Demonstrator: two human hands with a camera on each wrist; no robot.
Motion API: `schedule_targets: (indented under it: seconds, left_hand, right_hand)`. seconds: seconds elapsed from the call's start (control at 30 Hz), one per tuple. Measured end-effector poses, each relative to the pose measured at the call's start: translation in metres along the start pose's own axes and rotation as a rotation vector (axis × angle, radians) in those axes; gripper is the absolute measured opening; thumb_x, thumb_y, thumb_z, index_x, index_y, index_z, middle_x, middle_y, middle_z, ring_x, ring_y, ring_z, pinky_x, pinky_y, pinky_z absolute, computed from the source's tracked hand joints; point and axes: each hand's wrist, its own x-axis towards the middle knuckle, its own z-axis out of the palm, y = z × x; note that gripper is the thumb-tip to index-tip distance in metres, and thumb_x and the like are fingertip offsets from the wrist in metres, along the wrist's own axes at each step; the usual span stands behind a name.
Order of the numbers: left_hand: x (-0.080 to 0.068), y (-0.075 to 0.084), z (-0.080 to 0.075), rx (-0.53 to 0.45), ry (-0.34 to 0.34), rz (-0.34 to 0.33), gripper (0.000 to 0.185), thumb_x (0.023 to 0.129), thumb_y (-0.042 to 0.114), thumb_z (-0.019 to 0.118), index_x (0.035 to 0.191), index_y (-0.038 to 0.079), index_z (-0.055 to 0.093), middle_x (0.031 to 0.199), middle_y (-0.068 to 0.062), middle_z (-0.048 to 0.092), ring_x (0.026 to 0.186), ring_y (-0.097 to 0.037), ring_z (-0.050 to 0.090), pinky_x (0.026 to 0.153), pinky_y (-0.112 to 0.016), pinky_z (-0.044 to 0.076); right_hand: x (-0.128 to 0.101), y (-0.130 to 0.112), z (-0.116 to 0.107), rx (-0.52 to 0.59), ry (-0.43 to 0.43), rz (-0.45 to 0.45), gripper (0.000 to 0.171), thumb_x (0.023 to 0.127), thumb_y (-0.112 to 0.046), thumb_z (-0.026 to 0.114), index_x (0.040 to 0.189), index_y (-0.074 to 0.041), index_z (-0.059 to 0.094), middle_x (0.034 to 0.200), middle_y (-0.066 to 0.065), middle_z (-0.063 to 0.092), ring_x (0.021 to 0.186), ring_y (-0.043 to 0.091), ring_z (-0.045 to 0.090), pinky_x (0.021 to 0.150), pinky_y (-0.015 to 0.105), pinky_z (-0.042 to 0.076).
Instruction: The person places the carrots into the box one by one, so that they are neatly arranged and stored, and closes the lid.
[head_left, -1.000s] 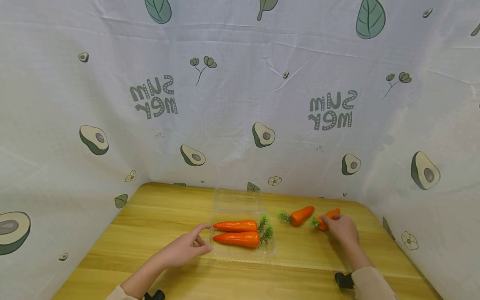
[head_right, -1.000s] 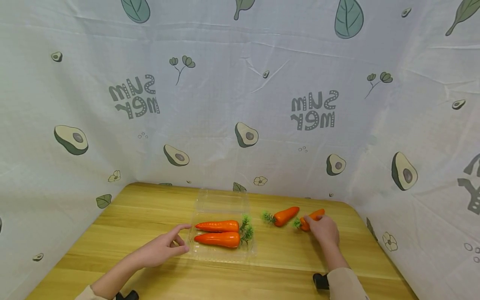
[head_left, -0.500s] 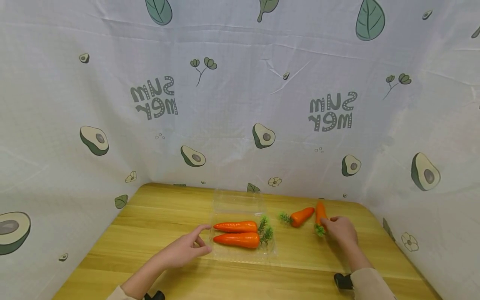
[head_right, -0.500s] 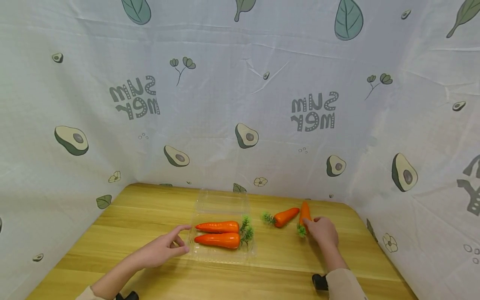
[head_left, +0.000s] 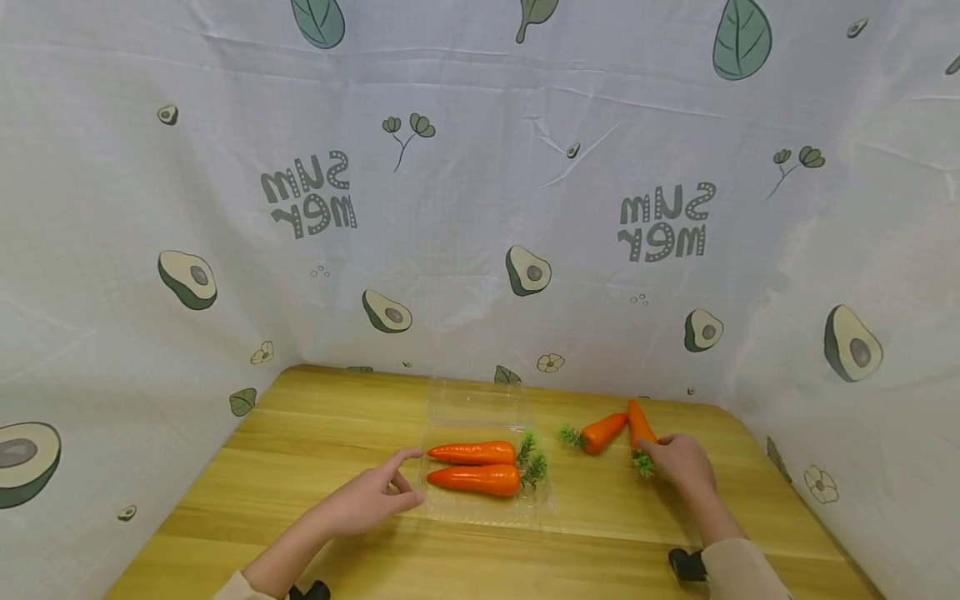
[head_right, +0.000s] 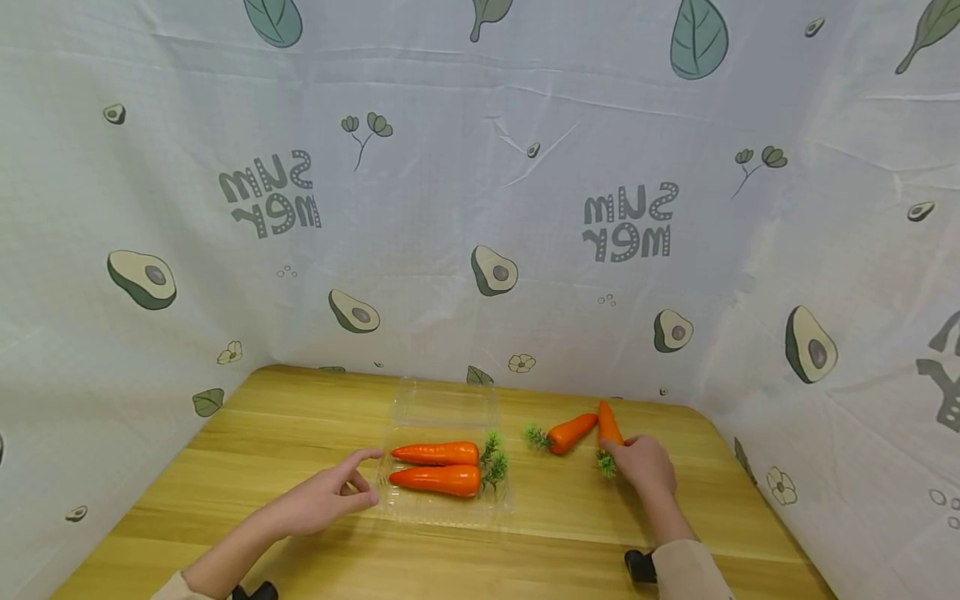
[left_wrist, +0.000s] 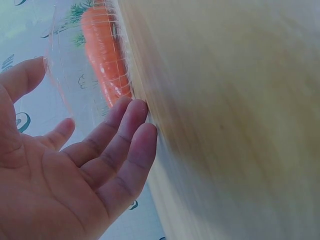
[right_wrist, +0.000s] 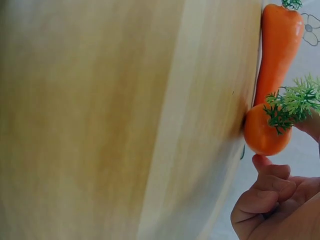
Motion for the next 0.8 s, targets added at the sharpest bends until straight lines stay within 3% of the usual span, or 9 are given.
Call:
schedule_targets:
  seconds: [0.37,0.53,0.63,0.8]
  left_hand:
    - [0.000,-0.002,0.000,0.002,0.006,-0.002,0.070,0.100,0.042,0.062,0.158,0.019,0.030,0.108,-0.005,0.063,0.095,-0.020,0.064,0.072,-0.040,0.050]
    - [0.000,-0.002,0.000,0.004,0.007,0.003,0.070,0.100,0.042,0.063,0.157,0.018,0.031,0.109,-0.006,0.063,0.095,-0.019,0.064,0.072,-0.040,0.050]
    - [0.000,-0.002,0.000,-0.002,0.003,0.002,0.070,0.100,0.042,0.063,0.157,0.018,0.031,0.109,-0.006,0.062,0.095,-0.020,0.064,0.071,-0.040,0.050]
    - [0.001,-0.002,0.000,-0.005,-0.002,-0.001,0.070,0.100,0.043,0.062,0.157,0.018,0.031,0.109,-0.006,0.063,0.096,-0.021,0.064,0.072,-0.040,0.050]
  right_hand:
    - [-0.001,0.004,-0.003,-0.026,-0.010,0.000,0.072,0.093,-0.054,0.061,0.115,0.015,0.063,0.109,0.031,0.065,0.084,0.032,0.061,0.070,0.039,0.048]
    - [0.000,0.006,-0.005,-0.023,-0.043,-0.011,0.060,0.094,-0.052,0.059,0.089,0.008,0.067,0.082,0.017,0.061,0.071,0.025,0.052,0.062,0.033,0.041]
    - [0.000,0.007,-0.007,0.003,-0.058,-0.012,0.052,0.094,-0.049,0.059,0.070,-0.004,0.058,0.069,0.007,0.051,0.064,0.021,0.046,0.059,0.032,0.037]
    - [-0.001,0.011,-0.008,0.075,-0.095,0.002,0.049,0.091,-0.047,0.063,0.060,-0.015,0.041,0.057,-0.003,0.034,0.051,0.013,0.035,0.051,0.029,0.035]
